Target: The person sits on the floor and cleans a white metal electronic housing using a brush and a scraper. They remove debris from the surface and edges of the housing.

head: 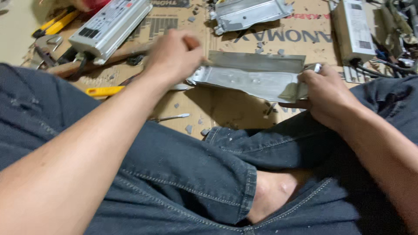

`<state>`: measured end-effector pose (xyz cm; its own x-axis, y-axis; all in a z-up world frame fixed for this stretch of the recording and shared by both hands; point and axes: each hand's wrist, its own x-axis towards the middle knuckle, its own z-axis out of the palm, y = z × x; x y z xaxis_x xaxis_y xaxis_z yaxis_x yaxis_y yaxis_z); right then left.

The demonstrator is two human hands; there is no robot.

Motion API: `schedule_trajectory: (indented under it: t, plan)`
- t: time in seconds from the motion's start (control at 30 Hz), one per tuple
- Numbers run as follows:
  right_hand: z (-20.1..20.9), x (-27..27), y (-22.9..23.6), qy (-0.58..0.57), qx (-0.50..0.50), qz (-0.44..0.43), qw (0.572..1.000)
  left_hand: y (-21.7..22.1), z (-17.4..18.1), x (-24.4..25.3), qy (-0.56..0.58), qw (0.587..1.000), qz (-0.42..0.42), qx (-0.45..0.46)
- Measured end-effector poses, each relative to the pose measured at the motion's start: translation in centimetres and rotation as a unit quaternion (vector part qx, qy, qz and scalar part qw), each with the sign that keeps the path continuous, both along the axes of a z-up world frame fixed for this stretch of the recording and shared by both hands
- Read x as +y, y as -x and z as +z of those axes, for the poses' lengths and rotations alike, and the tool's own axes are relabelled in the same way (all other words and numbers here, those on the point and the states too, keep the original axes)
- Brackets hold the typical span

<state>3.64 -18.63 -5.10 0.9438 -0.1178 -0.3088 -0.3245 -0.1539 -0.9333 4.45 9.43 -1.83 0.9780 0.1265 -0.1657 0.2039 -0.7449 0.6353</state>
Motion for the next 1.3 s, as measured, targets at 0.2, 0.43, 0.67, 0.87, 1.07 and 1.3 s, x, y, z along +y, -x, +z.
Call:
schedule_trajectory:
  t: [0.2,0.43,0.67,0.87,1.07,1.3]
  plan:
    - [0.9,0.8,0.2,0.036,0.004,-0.03,0.999,0.5,1.8,-1.0,0.269,0.962,-0.057,0.001]
    - [1.1,-1.7,-1.9,0.048,0.061,-0.019,0.997,-0.3,3.3,1.3,0.143,0.989,0.027,0.004]
    - [1.8,-1.6,-1.5,0.129,0.095,0.029,0.987,-0.4,1.8,0.3,0.092,0.985,-0.048,0.141]
    - [0.5,-1.7,-2.1,0.206,0.067,0.043,0.975,2.8,3.5,-0.2,0.127,0.992,0.003,-0.019]
    - [1.1,-1.4,-1.6,0.399,0.031,0.075,0.913,3.4,0.0,1.3,0.048,0.995,-0.026,-0.084]
    - [1.3,-1.1,-1.3,0.392,0.036,0.072,0.917,4.9,1.2,0.9,0.05,0.997,0.059,0.014]
